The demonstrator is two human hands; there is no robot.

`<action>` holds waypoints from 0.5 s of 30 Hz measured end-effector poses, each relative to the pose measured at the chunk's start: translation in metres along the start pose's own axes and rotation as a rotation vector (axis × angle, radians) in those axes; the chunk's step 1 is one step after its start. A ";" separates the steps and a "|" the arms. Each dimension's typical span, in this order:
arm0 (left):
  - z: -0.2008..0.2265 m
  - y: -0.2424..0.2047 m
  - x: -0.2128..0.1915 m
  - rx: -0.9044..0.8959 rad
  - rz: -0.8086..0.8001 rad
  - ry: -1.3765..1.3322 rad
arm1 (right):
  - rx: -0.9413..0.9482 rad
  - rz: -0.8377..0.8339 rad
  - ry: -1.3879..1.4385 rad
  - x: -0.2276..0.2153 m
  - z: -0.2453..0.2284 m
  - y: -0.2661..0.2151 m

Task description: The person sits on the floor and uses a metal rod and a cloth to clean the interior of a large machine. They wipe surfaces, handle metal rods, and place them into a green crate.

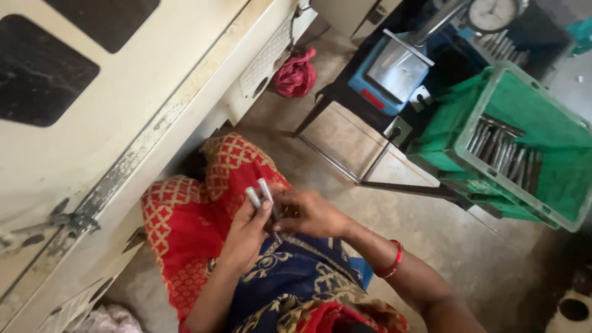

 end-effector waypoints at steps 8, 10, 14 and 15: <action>0.025 -0.017 -0.039 0.012 0.079 -0.094 | -0.192 0.932 -0.241 -0.213 0.003 -0.041; 0.022 -0.021 -0.045 -0.026 0.106 -0.108 | -0.128 1.050 -0.294 -0.251 0.010 -0.048; 0.014 -0.023 -0.053 -0.039 0.119 -0.069 | -0.069 1.089 -0.339 -0.273 0.034 -0.047; 0.014 -0.022 -0.054 -0.031 0.112 -0.082 | -0.074 1.085 -0.333 -0.274 0.039 -0.046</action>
Point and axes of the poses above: each hand's wrist, its own y-axis towards the middle knuckle, its own x-axis out of the palm, z = x × y, the point moved 8 cm from there along y, towards the middle knuckle, and after that the axes turned 11 degrees about y, right-handed, at the moved point
